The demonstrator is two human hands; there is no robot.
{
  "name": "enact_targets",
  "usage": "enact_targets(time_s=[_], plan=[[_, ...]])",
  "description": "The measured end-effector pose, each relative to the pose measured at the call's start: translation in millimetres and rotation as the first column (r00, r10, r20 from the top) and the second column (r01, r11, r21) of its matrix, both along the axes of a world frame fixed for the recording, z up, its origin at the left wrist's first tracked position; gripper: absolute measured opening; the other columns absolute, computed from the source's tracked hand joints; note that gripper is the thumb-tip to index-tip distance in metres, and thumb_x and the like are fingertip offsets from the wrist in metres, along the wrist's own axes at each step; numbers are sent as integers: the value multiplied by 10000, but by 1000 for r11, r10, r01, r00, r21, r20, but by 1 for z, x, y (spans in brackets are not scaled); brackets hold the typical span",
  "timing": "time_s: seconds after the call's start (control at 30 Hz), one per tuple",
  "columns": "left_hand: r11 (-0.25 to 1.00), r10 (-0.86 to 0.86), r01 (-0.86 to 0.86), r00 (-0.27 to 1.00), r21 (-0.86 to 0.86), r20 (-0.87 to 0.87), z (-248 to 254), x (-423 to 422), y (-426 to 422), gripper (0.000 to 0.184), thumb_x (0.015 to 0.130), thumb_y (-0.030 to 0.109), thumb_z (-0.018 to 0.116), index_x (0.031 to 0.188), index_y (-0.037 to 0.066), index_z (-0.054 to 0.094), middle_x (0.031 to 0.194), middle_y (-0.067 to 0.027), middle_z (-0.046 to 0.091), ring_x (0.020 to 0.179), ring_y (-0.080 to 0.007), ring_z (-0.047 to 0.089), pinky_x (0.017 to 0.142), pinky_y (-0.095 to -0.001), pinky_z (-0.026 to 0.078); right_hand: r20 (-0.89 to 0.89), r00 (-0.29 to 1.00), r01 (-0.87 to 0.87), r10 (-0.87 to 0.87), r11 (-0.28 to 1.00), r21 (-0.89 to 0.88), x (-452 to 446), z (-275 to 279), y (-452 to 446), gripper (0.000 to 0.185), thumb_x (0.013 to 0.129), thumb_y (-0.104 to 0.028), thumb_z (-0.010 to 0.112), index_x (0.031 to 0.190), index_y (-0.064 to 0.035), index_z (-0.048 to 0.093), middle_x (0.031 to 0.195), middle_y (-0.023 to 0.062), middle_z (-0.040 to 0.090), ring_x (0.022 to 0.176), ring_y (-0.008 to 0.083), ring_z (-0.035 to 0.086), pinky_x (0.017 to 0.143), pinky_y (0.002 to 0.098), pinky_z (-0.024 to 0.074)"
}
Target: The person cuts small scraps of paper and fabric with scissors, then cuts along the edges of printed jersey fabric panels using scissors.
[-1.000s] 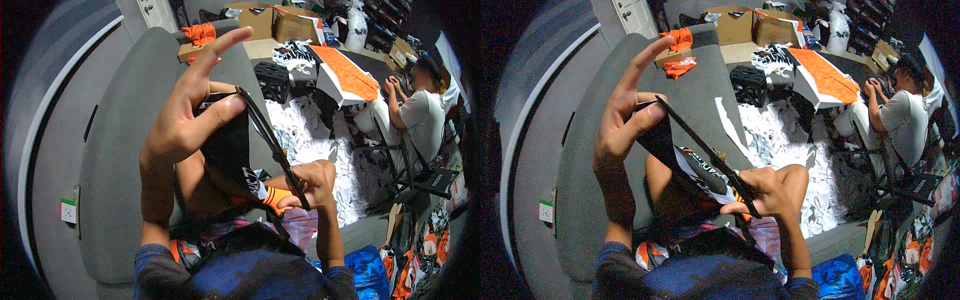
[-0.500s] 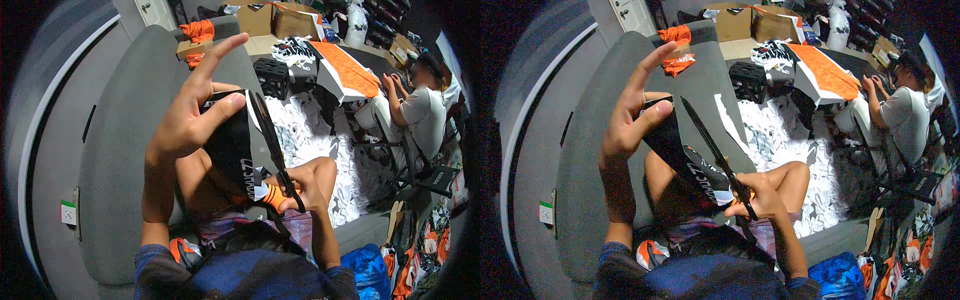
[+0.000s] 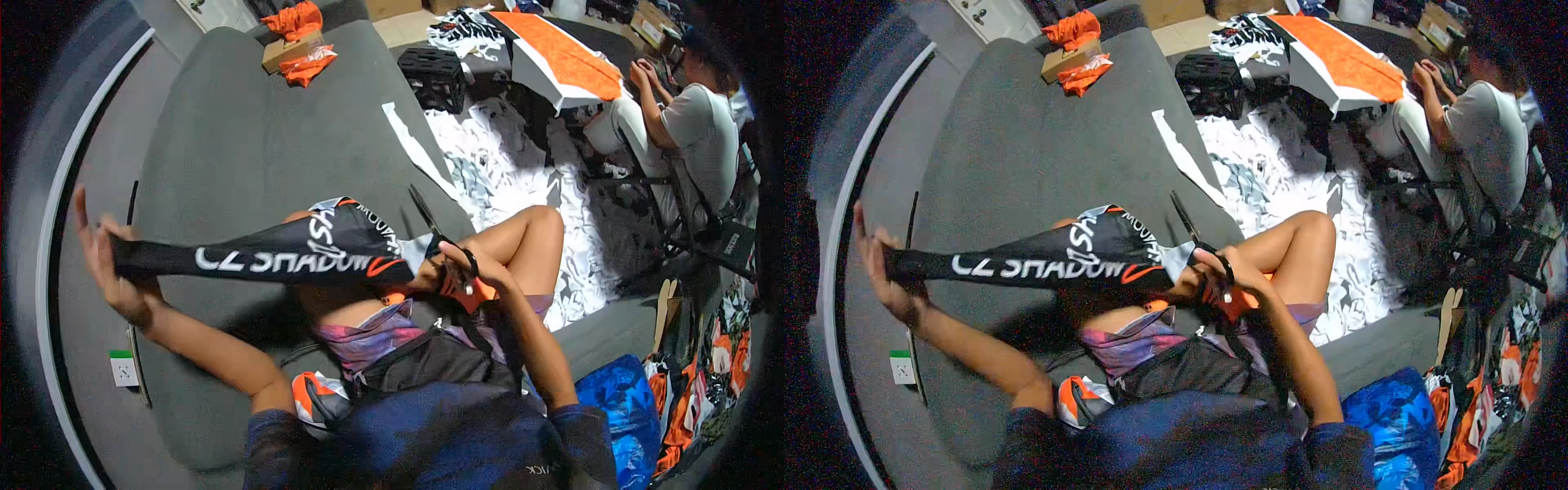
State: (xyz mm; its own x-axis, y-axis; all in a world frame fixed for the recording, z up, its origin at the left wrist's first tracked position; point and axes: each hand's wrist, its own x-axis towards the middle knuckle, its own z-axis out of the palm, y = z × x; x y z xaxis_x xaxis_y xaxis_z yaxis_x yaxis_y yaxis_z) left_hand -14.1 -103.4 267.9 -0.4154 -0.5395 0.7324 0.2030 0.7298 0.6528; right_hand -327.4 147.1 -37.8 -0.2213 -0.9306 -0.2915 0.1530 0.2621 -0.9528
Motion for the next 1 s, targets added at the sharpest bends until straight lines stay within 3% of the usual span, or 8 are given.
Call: enact_targets(time_s=[0.17, 0.37, 0.5, 0.63, 0.67, 0.7, 0.8, 1.0], plan=[[941, 334, -317, 926, 121, -174, -7, 18, -13, 440, 920, 145, 468, 1337, 25, 398, 814, -25, 514, 637, -57, 450, 581, -190, 395, -111, 988, 145, -102, 847, 512, -60, -19, -34, 611, 909, -517, 441, 580, -13, 543, 517, 118, 530, 379, 191, 465, 337, 286, 319], [834, 535, -551, 815, 13, 220, -67, 10, -40, 370, 927, 120, 495, 1287, 39, 463, 878, -21, 524, 781, -105, 486, 735, -243, 425, 337, 721, 598, -605, 789, 139, -88, -29, 0, 521, 856, -528, 563, 569, -122, 408, 490, -10, 402, 375, 127, 405, 362, 281, 343], [928, 48, -269, 771, 257, 635, -169, -54, -14, 530, 853, 224, 642, 1318, 87, 429, 1156, -90, 494, 1050, -203, 489, 887, -310, 413, 614, 488, 626, -620, 739, 249, -74, -62, 30, 503, 855, -521, 571, 587, -162, 342, 506, -42, 331, 391, 106, 359, 369, 252, 324], [931, 302, 78, 385, -357, 872, -229, -95, 52, 618, 716, 239, 719, 1263, 93, 473, 1327, -134, 438, 1212, -322, 421, 986, -404, 363, 904, 142, 600, -404, 761, 246, -62, -85, 42, 496, 858, -499, 580, 581, -162, 344, 513, -44, 323, 387, 100, 339, 365, 238, 304], [864, 448, 139, 231, -485, 864, -232, -104, 69, 634, 690, 253, 730, 1249, 84, 484, 1354, -136, 422, 1251, -343, 385, 1002, -418, 348, 705, 361, 714, -611, 667, 213, -54, -93, 34, 472, 862, -466, 588, 593, -149, 365, 516, -43, 323, 390, 94, 339, 358, 242, 299], [853, 437, 177, 272, -491, 857, -234, -107, 75, 569, 695, 213, 712, 1209, 66, 516, 1322, -127, 459, 1223, -340, 415, 993, -416, 354, 396, 483, 803, -781, 576, 157, -55, -99, 30, 448, 865, -433, 597, 605, -136, 385, 518, -43, 323, 394, 89, 338, 351, 247, 293], [931, 24, 303, 506, -204, 862, -265, -93, 20, 401, 678, 119, 695, 1056, 49, 583, 1183, -122, 558, 1116, -328, 513, 946, -419, 387, 715, 429, 678, -552, 720, 149, -53, -81, 26, 405, 852, -457, 606, 750, -81, 496, 545, 6, 425, 401, 117, 386, 355, 264, 326], [932, 361, -265, 758, -249, 543, -232, -137, -104, 228, 852, 91, 519, 1012, -33, 623, 1014, -153, 623, 953, -287, 596, 856, -374, 461, 450, 569, 757, -688, 652, 38, -49, -49, 33, 524, 792, -550, 639, 603, -88, 481, 495, 15, 448, 407, 129, 457, 396, 269, 389]])
